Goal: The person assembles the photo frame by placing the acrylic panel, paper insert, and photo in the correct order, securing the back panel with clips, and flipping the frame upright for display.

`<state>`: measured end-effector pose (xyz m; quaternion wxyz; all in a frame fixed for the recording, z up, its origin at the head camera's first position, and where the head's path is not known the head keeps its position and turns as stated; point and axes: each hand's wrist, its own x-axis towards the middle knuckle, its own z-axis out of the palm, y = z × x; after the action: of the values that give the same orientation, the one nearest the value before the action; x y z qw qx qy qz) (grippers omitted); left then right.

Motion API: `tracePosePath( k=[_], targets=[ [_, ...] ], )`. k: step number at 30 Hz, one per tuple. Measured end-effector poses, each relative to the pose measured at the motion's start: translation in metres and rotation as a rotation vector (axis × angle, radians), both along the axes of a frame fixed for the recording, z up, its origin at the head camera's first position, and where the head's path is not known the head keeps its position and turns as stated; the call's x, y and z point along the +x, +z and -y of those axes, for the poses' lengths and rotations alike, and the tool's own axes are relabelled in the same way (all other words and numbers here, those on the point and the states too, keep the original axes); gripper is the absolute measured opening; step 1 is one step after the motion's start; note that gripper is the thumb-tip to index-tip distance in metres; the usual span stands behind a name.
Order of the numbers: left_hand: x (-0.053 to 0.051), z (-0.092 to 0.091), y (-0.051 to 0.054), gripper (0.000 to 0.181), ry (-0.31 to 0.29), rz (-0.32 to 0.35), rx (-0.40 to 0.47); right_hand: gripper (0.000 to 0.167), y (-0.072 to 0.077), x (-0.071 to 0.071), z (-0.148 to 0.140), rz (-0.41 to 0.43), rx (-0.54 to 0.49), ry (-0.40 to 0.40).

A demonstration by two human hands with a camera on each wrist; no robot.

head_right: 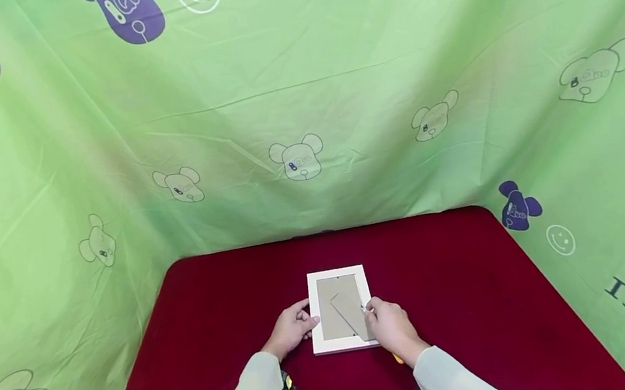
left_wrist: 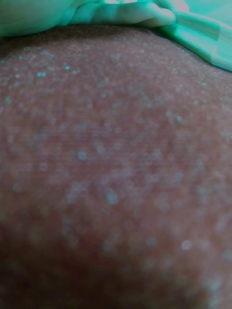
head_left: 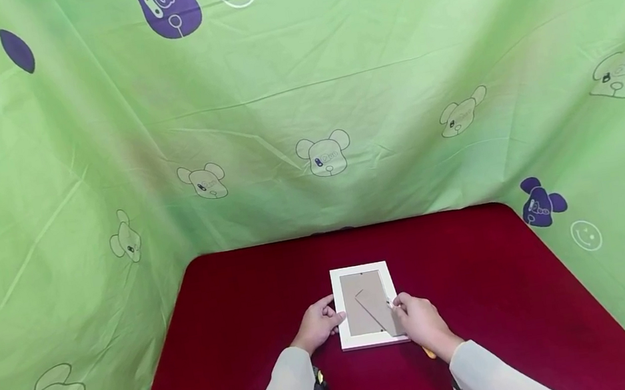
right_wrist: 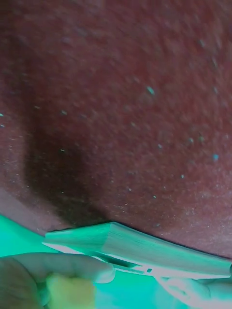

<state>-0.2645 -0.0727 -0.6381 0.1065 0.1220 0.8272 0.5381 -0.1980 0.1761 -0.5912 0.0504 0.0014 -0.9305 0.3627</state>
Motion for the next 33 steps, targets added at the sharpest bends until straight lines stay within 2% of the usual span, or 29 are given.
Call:
tracePosePath(
  k=[8,13,20,33],
  targets=[
    [0.000,-0.001,0.000,0.062,0.001,0.005,0.001,0.004,0.004,0.009,-0.002,-0.177,0.162,0.143],
    [0.001,-0.001,0.000,0.062,0.003,0.006,0.007,0.005,0.006,0.014,-0.002,-0.215,0.226,0.218],
    [0.001,-0.001,-0.001,0.062,-0.001,0.000,0.006,0.010,0.010,0.016,-0.001,-0.240,0.238,0.263],
    [0.001,-0.001,-0.001,0.062,0.003,-0.001,0.006,0.009,0.018,0.018,-0.008,-0.343,0.260,0.317]
  ],
)
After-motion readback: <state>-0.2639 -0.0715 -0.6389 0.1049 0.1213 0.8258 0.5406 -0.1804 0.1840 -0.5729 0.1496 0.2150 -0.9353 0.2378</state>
